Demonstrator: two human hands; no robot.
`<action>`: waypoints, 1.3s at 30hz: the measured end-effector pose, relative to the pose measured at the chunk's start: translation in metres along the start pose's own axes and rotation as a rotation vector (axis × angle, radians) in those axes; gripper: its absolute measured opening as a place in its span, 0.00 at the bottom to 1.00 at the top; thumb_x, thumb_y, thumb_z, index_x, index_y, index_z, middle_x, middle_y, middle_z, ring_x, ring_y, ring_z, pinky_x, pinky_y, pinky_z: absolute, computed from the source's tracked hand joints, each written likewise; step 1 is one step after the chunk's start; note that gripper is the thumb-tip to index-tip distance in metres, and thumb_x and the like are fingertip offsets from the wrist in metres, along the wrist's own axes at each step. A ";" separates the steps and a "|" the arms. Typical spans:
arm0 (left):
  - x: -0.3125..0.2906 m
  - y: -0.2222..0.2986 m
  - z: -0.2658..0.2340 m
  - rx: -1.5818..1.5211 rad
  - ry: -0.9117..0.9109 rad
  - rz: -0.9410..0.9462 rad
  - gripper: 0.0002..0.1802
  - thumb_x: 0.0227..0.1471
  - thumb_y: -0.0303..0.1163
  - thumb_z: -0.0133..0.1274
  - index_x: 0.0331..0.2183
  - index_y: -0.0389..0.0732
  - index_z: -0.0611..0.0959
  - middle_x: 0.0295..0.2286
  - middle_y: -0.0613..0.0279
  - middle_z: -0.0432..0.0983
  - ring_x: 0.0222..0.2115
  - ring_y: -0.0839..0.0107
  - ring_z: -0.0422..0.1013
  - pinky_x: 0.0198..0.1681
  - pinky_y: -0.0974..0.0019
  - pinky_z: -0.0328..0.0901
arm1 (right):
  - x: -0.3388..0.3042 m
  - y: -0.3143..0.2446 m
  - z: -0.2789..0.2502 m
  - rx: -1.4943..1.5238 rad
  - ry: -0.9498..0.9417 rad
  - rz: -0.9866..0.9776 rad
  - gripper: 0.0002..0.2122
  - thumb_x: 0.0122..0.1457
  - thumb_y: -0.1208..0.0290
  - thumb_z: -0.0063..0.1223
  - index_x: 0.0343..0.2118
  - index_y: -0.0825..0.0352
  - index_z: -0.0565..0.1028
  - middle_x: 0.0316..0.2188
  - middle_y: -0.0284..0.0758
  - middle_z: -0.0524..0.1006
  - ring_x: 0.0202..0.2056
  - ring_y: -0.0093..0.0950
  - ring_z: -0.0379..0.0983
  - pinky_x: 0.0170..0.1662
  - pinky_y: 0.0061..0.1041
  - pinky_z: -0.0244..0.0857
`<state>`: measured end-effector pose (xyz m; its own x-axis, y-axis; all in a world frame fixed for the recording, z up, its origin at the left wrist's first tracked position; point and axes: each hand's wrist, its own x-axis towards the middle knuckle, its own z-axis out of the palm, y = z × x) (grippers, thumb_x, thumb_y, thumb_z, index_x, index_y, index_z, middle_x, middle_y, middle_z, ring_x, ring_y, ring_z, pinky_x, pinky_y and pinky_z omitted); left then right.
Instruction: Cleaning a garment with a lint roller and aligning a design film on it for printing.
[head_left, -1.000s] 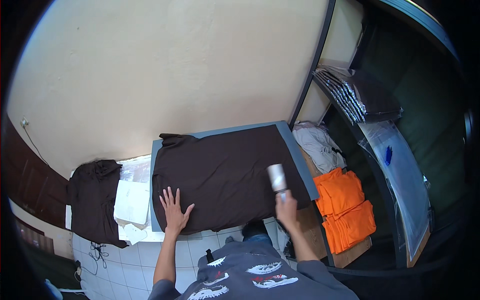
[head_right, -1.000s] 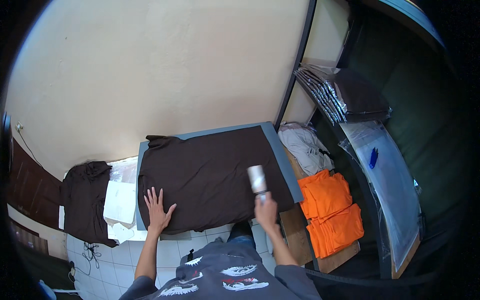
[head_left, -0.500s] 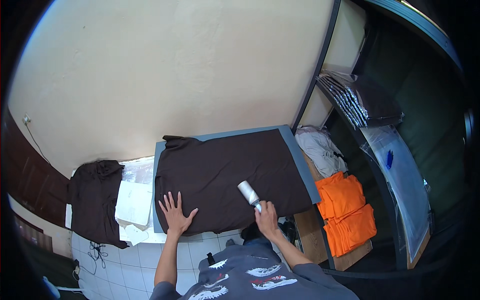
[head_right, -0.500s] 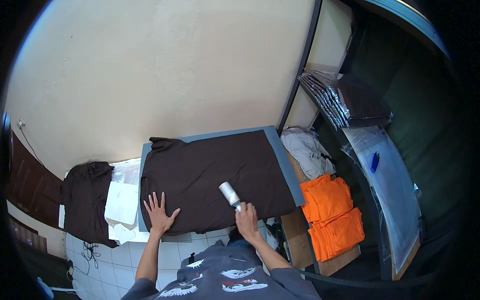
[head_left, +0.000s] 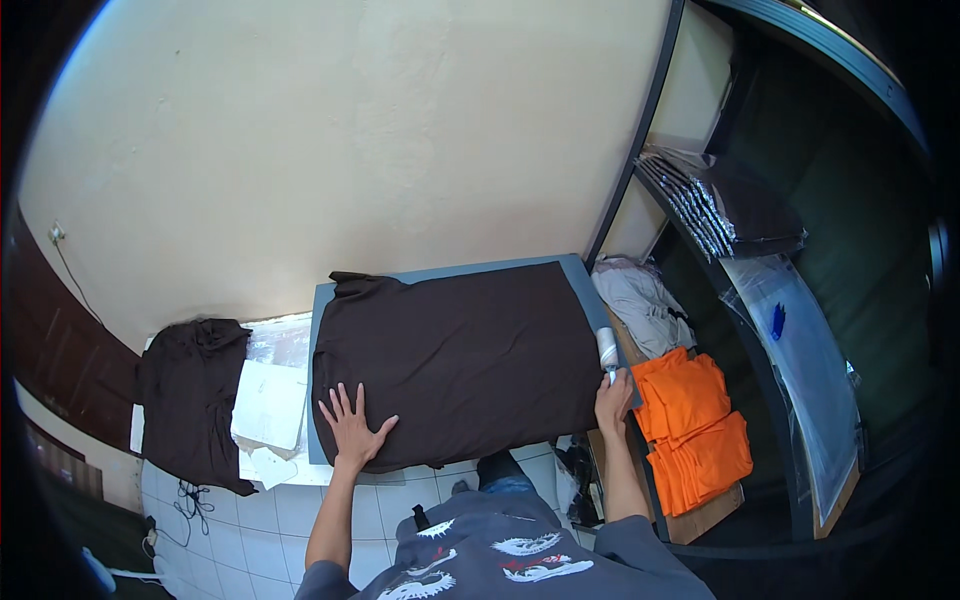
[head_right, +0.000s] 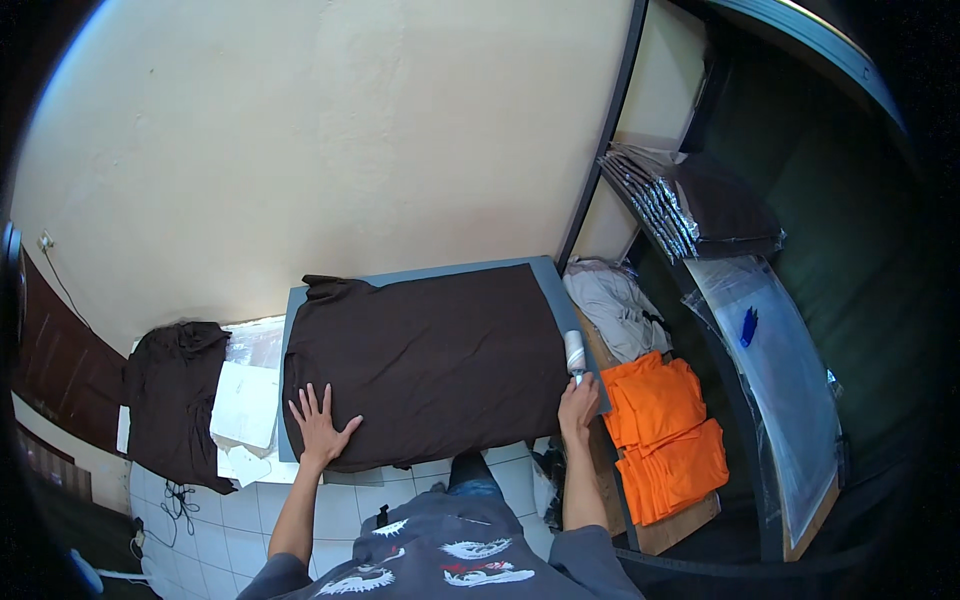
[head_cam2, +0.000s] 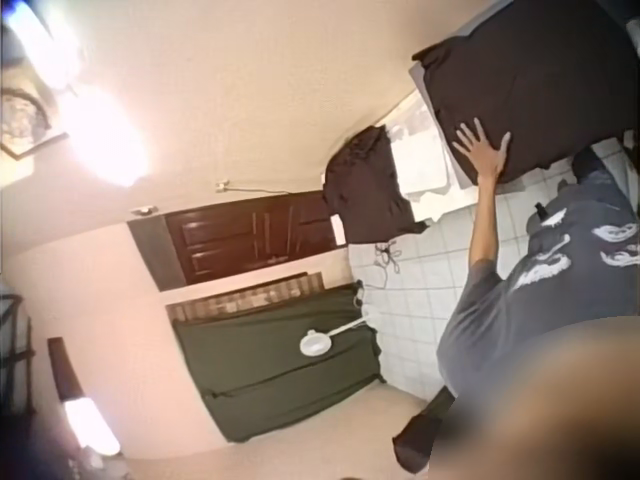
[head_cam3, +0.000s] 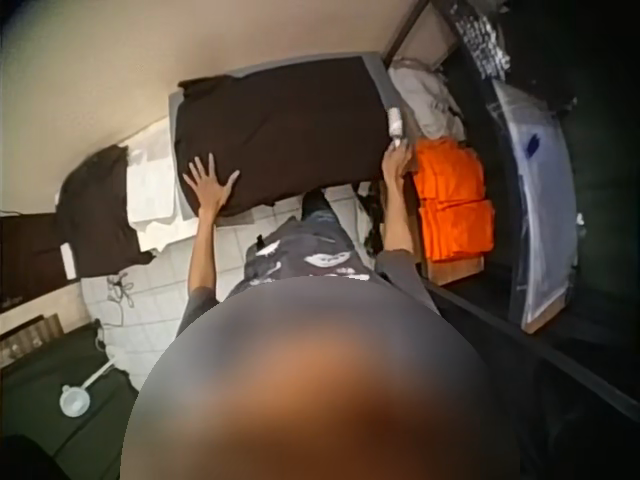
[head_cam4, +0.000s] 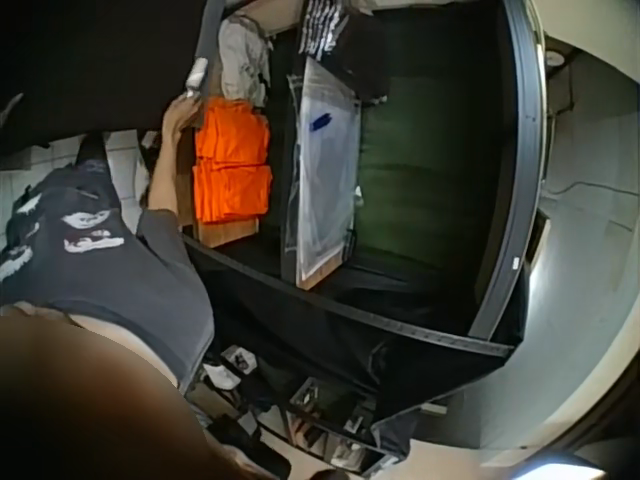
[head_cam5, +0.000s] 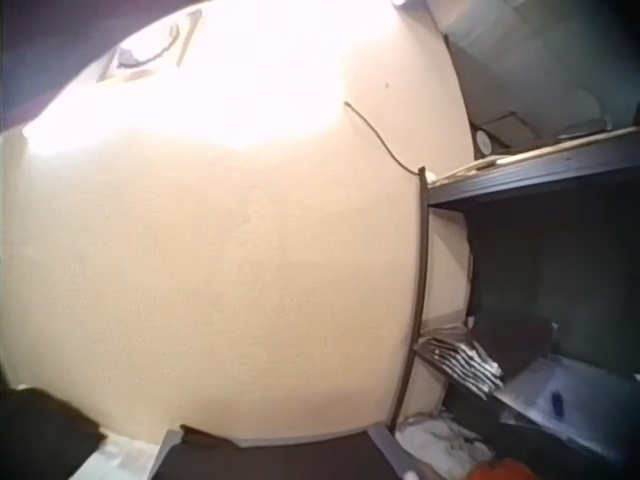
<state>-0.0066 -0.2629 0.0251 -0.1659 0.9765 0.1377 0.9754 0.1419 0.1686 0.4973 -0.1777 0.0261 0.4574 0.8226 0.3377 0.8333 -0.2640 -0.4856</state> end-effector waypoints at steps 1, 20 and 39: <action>0.001 0.002 -0.001 0.000 -0.003 0.003 0.56 0.52 0.73 0.48 0.69 0.45 0.59 0.69 0.39 0.43 0.71 0.42 0.36 0.70 0.33 0.24 | -0.002 -0.005 -0.002 0.038 0.016 0.000 0.09 0.63 0.74 0.55 0.38 0.74 0.71 0.36 0.52 0.75 0.41 0.52 0.73 0.42 0.47 0.67; 0.072 -0.005 0.026 -0.018 0.064 0.117 0.46 0.60 0.60 0.49 0.67 0.37 0.62 0.68 0.39 0.49 0.70 0.41 0.41 0.70 0.33 0.27 | -0.161 -0.191 0.056 0.466 -0.514 -0.689 0.11 0.61 0.75 0.56 0.44 0.70 0.73 0.39 0.45 0.70 0.42 0.44 0.70 0.47 0.40 0.66; 0.078 -0.016 0.002 -0.082 0.006 0.122 0.50 0.56 0.64 0.53 0.65 0.35 0.64 0.66 0.37 0.50 0.69 0.39 0.42 0.69 0.31 0.26 | 0.038 -0.106 0.092 0.032 -0.014 -0.079 0.07 0.62 0.76 0.54 0.41 0.72 0.73 0.38 0.50 0.73 0.42 0.50 0.72 0.46 0.48 0.66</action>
<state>-0.0350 -0.1887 0.0310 -0.0477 0.9846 0.1682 0.9732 0.0079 0.2296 0.3975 -0.0726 0.0166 0.3858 0.8475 0.3646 0.8561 -0.1816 -0.4838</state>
